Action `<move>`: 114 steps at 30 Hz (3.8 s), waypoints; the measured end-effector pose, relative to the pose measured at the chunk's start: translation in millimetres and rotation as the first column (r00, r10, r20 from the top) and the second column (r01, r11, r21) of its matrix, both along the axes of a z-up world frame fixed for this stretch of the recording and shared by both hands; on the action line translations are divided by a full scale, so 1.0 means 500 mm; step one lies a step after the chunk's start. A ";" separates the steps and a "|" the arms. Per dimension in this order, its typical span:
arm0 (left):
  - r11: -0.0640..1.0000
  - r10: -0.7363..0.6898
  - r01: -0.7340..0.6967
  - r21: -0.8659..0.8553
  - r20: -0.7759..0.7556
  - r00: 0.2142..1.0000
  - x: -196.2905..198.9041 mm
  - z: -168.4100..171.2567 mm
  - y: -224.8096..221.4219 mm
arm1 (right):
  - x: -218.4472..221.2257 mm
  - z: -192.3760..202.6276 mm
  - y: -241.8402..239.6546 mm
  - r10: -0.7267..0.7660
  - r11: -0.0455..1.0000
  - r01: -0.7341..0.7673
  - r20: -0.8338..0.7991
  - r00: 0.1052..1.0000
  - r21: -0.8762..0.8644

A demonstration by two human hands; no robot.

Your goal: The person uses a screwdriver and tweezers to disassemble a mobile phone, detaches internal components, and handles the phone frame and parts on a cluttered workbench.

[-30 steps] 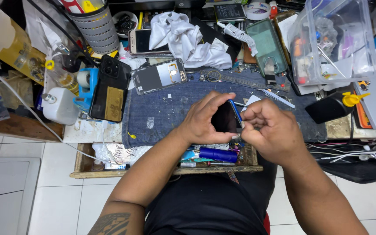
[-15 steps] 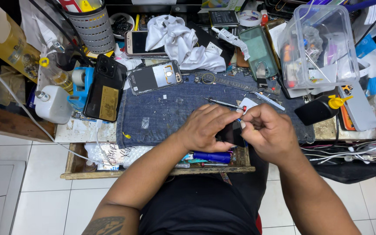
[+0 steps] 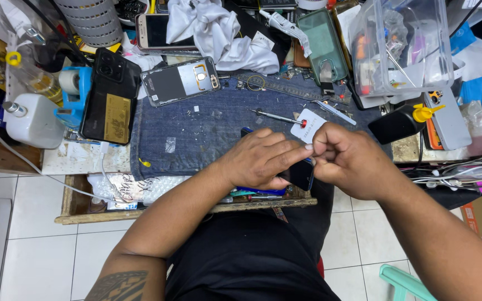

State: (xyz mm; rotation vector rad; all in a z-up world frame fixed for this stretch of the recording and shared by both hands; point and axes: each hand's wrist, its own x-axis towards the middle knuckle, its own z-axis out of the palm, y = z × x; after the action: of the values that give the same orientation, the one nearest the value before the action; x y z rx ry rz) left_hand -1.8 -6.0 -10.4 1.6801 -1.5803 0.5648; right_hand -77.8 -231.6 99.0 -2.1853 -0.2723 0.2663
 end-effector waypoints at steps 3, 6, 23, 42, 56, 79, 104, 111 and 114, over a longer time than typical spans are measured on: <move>0.994 -0.109 0.109 -0.030 0.014 0.994 0.004 -0.001 0.001 | 0.004 -0.009 -0.002 -0.004 1.000 0.002 -0.100 0.995 -0.019; 0.997 -0.076 0.074 0.030 0.099 0.992 0.009 -0.005 0.003 | -0.012 -0.015 -0.002 -0.030 0.990 0.024 -0.041 0.999 -0.140; 0.954 0.286 -0.243 0.176 -0.288 0.914 0.083 -0.008 0.045 | 0.025 -0.052 0.061 0.099 0.933 -0.049 0.124 0.987 -0.356; 0.969 0.242 -0.242 0.041 -0.332 0.912 0.093 -0.034 0.039 | 0.132 -0.025 0.118 0.025 0.888 -0.004 0.039 0.999 -0.459; 0.971 0.237 -0.229 0.067 -0.390 0.890 0.109 -0.054 0.021 | 0.201 -0.013 0.123 0.048 0.875 -0.072 -0.063 0.997 -0.478; 0.974 0.228 -0.222 0.053 -0.292 0.929 0.117 -0.054 0.021 | 0.177 0.022 0.121 -0.037 0.820 -0.249 -0.482 0.875 -0.515; 0.971 0.235 -0.238 0.012 -0.229 0.945 0.099 -0.046 0.041 | 0.041 -0.068 -0.009 0.139 0.965 -0.131 0.017 0.990 -0.226; 0.969 0.246 -0.241 0.051 -0.273 0.930 0.095 -0.046 0.033 | 0.045 -0.075 -0.011 0.080 0.942 -0.078 -0.007 0.997 -0.326; 0.977 0.211 -0.213 0.018 -0.242 0.947 0.103 -0.045 0.046 | 0.020 -0.107 -0.025 0.136 0.964 -0.071 0.243 0.960 -0.257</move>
State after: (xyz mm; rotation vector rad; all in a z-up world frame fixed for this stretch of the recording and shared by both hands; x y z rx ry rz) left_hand 49.7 17.0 -33.2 1.8492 -1.2309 0.4513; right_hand -68.0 -244.1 45.2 -2.4574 -0.5264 0.0730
